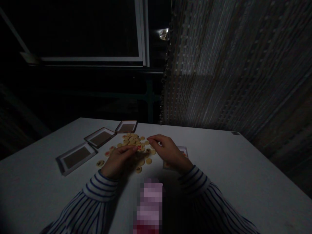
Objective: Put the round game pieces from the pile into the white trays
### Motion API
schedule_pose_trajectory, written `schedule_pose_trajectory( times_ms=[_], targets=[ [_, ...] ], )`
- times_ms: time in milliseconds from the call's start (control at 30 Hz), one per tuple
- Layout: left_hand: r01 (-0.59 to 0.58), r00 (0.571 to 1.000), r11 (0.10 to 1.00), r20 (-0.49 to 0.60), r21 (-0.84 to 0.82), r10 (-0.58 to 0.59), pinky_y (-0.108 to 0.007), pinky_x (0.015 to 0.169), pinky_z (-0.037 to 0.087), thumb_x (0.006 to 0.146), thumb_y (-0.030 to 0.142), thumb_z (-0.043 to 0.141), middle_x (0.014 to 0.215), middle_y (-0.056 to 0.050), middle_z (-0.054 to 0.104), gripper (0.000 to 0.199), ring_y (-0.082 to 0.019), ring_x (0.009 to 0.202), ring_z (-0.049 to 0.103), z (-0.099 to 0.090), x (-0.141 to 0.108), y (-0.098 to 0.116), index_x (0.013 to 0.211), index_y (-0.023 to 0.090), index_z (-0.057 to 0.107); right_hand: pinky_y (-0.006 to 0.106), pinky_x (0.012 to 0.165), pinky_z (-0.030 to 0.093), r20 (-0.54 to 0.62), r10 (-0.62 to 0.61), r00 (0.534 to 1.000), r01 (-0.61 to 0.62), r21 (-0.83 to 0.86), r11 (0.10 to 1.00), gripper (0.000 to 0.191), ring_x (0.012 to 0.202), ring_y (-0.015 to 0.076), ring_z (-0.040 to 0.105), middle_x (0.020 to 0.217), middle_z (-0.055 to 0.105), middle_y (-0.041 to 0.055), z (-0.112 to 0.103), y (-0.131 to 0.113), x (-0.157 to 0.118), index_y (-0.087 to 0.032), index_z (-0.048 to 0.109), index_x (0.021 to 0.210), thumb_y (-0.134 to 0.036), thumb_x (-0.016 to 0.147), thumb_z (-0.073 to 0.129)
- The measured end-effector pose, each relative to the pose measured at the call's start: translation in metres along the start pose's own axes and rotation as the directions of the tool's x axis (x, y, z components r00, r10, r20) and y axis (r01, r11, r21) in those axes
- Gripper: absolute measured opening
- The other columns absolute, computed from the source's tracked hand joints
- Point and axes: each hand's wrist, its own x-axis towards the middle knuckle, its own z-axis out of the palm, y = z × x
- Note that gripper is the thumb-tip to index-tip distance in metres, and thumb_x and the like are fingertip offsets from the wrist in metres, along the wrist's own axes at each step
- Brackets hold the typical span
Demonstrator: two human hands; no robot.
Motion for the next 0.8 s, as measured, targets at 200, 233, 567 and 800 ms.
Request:
schedule_pose_trajectory(
  times_ms=[200,233,567,800],
  targets=[
    [-0.029,1.000,1.000,0.008,0.003,0.029,-0.029,0.074,0.044,0.063,0.039,0.066,0.086,-0.007,0.068,0.032,-0.018,0.080,0.061,0.014,0.004,-0.001,0.085,0.016,0.067,0.031,0.078,0.043,-0.014,0.032,0.999,-0.032,0.026,0.999,0.024,0.089,0.0160,0.057,0.094,0.064,0.0054,-0.004,0.005,-0.006,-0.019,0.064,0.094,-0.028,0.082,0.046],
    [-0.035,0.999,0.999,0.002,-0.003,0.035,-0.028,0.074,0.044,0.063,0.039,0.066,0.086,-0.007,0.068,0.032,-0.018,0.080,0.061,0.016,0.005,0.000,0.085,0.015,0.068,0.031,0.078,0.043,-0.016,0.041,0.999,-0.041,0.025,0.999,0.024,0.088,0.0162,0.057,0.094,0.064,0.0055,-0.004,0.006,-0.007,-0.018,0.064,0.094,-0.028,0.081,0.046],
    [-0.047,0.999,0.997,0.024,0.054,0.046,-0.023,0.063,0.041,0.063,0.039,0.065,0.073,-0.002,0.065,0.029,-0.013,0.068,0.057,0.033,0.011,0.016,0.079,0.016,0.068,0.029,0.076,0.045,-0.044,0.057,0.997,-0.054,0.070,0.996,0.025,0.087,0.0158,0.057,0.095,0.064,0.0043,-0.007,0.017,-0.008,-0.019,0.062,0.097,-0.030,0.080,0.048],
    [-0.061,0.997,0.998,0.056,-0.020,0.062,-0.023,0.062,0.039,0.065,0.040,0.064,0.078,-0.004,0.065,0.032,-0.013,0.069,0.055,0.049,0.019,0.002,0.085,0.015,0.067,0.029,0.080,0.044,-0.055,0.040,0.998,-0.036,0.086,0.996,0.023,0.089,0.0153,0.057,0.095,0.064,0.0033,-0.013,0.024,-0.009,-0.020,0.062,0.096,-0.029,0.079,0.049]
  ],
)
